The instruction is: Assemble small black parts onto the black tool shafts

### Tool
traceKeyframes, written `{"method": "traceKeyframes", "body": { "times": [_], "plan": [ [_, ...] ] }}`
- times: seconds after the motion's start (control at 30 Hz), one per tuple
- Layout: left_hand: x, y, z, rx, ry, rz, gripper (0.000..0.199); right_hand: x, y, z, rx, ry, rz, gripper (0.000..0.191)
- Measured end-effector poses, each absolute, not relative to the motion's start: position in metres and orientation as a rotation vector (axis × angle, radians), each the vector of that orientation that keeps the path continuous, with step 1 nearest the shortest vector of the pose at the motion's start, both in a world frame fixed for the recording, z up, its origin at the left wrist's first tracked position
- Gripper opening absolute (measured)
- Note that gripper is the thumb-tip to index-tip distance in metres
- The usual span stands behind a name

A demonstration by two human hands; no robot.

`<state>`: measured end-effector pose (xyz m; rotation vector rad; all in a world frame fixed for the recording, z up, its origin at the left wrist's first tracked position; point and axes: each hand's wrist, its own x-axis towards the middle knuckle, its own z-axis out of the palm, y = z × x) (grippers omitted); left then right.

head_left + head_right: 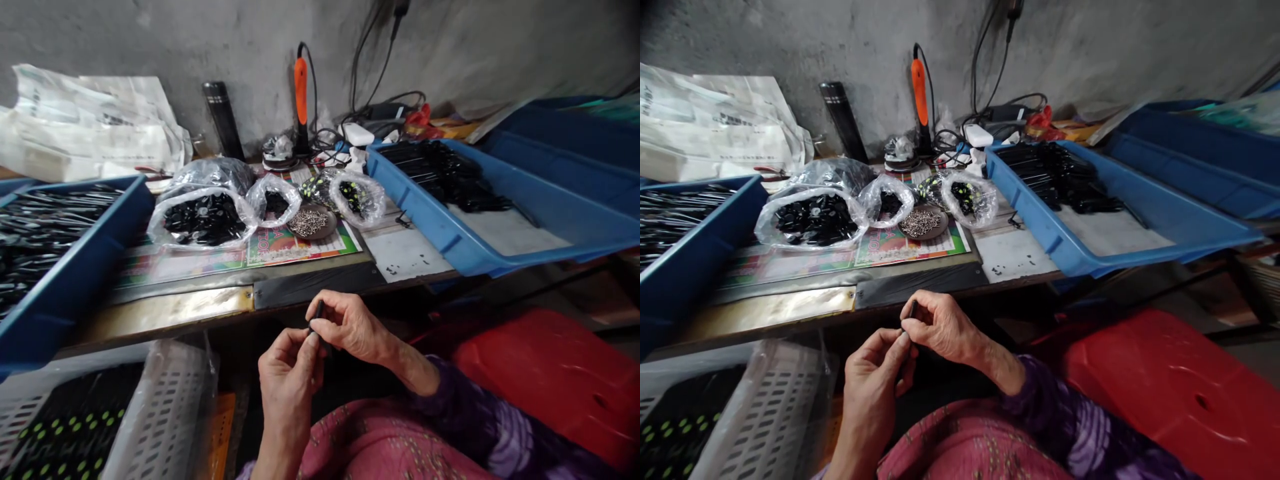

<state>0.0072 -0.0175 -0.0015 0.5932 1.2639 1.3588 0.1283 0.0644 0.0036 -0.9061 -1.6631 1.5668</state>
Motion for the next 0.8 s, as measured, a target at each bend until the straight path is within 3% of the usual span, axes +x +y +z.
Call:
{"method": "traceKeyframes", "body": {
  "times": [0.4, 0.53, 0.63, 0.8],
  "plan": [
    [0.008, -0.017, 0.000, 0.604, 1.248, 1.345, 0.035, 0.130, 0.064, 0.000, -0.875, -1.670, 1.562, 0.003],
    [0.006, -0.018, 0.003, 0.605, 1.190, 1.315, 0.035, 0.137, 0.070, 0.001, -0.759, -1.659, 1.696, 0.032],
    [0.008, -0.018, 0.004, 0.589, 1.157, 1.296, 0.035, 0.135, 0.071, 0.000, -0.753, -1.617, 1.751, 0.042],
    [0.012, -0.019, 0.002, 0.551, 1.195, 1.340, 0.033, 0.126, 0.062, -0.003, -0.905, -1.637, 1.350, 0.042]
  ]
}}
